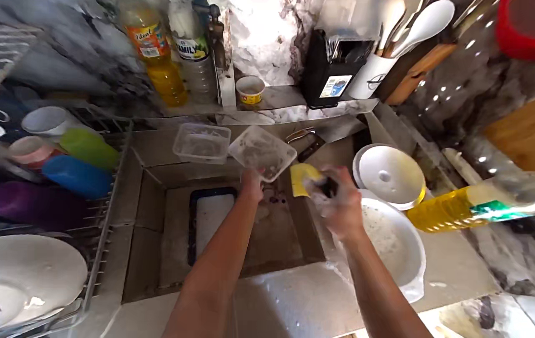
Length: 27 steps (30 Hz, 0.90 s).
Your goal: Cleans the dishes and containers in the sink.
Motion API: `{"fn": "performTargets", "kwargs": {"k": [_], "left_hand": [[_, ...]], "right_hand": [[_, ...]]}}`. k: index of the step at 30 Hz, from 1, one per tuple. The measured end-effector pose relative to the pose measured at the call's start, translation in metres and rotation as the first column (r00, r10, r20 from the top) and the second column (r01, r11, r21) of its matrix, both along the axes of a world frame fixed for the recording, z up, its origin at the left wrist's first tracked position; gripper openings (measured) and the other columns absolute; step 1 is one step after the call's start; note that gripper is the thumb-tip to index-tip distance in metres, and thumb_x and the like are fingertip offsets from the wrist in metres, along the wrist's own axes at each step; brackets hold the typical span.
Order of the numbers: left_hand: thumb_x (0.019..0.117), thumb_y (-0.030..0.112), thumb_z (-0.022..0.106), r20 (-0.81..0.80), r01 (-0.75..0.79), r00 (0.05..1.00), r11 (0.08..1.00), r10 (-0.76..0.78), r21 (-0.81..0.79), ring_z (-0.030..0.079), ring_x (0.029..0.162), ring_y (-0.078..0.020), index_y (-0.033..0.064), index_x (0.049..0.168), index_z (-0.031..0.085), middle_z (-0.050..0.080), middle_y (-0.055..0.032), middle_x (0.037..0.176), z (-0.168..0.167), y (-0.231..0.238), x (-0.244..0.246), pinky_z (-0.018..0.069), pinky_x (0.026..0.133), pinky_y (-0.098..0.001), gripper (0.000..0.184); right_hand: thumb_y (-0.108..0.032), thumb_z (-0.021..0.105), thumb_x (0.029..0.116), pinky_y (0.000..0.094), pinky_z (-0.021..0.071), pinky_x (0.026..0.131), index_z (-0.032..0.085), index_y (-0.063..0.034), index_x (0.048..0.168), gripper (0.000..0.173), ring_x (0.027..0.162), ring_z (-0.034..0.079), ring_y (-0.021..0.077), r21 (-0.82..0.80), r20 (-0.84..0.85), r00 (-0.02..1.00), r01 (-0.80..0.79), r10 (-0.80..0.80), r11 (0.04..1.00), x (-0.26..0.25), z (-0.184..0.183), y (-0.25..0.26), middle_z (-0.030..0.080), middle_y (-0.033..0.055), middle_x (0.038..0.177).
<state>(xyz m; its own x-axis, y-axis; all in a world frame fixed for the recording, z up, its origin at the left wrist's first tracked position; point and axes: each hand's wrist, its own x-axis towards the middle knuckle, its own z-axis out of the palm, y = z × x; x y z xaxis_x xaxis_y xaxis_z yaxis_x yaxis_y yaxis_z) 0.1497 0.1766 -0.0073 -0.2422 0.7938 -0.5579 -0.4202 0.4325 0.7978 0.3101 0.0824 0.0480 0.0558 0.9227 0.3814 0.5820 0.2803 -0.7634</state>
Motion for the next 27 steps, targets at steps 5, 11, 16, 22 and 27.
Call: {"fn": "performTargets", "kwargs": {"k": [5, 11, 16, 22, 27], "left_hand": [[0.1128, 0.031, 0.038, 0.282, -0.148, 0.951, 0.988, 0.128, 0.052, 0.060, 0.112, -0.0249, 0.0020, 0.150, 0.036, 0.050, -0.0197, 0.139, 0.011, 0.062, 0.019, 0.0538, 0.092, -0.0327, 0.047], [0.1065, 0.024, 0.054, -0.494, 0.267, 0.854, 0.953, -0.164, 0.146, 0.060, 0.126, -0.0304, -0.0030, 0.141, 0.054, 0.062, -0.0218, 0.136, -0.061, 0.032, -0.019, 0.0484, 0.108, -0.0462, 0.044], [0.0973, 0.020, 0.068, -0.639, 0.537, -0.099, 0.500, -0.763, -0.680, 0.049, 0.135, -0.0481, -0.0098, 0.139, 0.052, 0.052, -0.0326, 0.143, -0.115, 0.010, -0.033, 0.0408, 0.109, -0.0640, 0.054], [0.0971, 0.034, 0.069, -0.644, 0.417, -0.006, 0.583, -0.765, -0.697, 0.021, 0.150, -0.0522, -0.0069, 0.155, 0.031, 0.017, -0.0341, 0.164, -0.132, -0.010, 0.003, 0.0265, 0.114, -0.0724, 0.080], [0.0945, 0.025, 0.072, -0.709, 0.463, 0.192, 0.699, -0.679, -0.544, 0.053, 0.131, -0.0469, -0.0071, 0.148, 0.041, 0.053, -0.0326, 0.141, -0.107, -0.017, -0.001, 0.0437, 0.107, -0.0625, 0.070]], "right_hand": [[-0.005, 0.068, 0.0868, 0.0223, 0.0589, 0.087, 0.051, 0.0077, 0.124, 0.043, 0.095, 0.067, 0.0023, 0.091, -0.418, 0.906, -0.030, 0.066, 0.995, 0.033, -0.024, -0.021, 0.068, 0.0031, 0.106], [-0.005, 0.062, 0.0839, 0.0368, 0.0648, 0.076, 0.041, -0.0047, 0.135, 0.055, 0.091, 0.072, 0.0162, -0.122, -0.743, 0.667, -0.055, -0.055, 0.991, 0.060, -0.036, -0.046, 0.067, 0.0029, 0.112], [-0.007, 0.071, 0.0773, 0.0256, 0.0601, 0.085, 0.051, -0.0044, 0.128, 0.055, 0.097, 0.069, 0.0066, -0.105, -0.752, 0.659, -0.083, -0.025, 0.991, 0.062, -0.038, -0.058, 0.069, -0.0029, 0.109], [-0.007, 0.064, 0.0825, 0.0260, 0.0605, 0.081, 0.053, -0.0063, 0.120, 0.040, 0.093, 0.069, 0.0072, -0.132, -0.743, 0.664, -0.020, -0.086, 0.991, 0.066, -0.043, -0.064, 0.068, -0.0030, 0.106], [-0.007, 0.064, 0.0824, 0.0263, 0.0602, 0.080, 0.053, -0.0050, 0.120, 0.040, 0.093, 0.069, 0.0077, -0.125, -0.733, 0.669, 0.038, -0.119, 0.991, 0.076, -0.039, -0.070, 0.068, -0.0020, 0.105]]}}
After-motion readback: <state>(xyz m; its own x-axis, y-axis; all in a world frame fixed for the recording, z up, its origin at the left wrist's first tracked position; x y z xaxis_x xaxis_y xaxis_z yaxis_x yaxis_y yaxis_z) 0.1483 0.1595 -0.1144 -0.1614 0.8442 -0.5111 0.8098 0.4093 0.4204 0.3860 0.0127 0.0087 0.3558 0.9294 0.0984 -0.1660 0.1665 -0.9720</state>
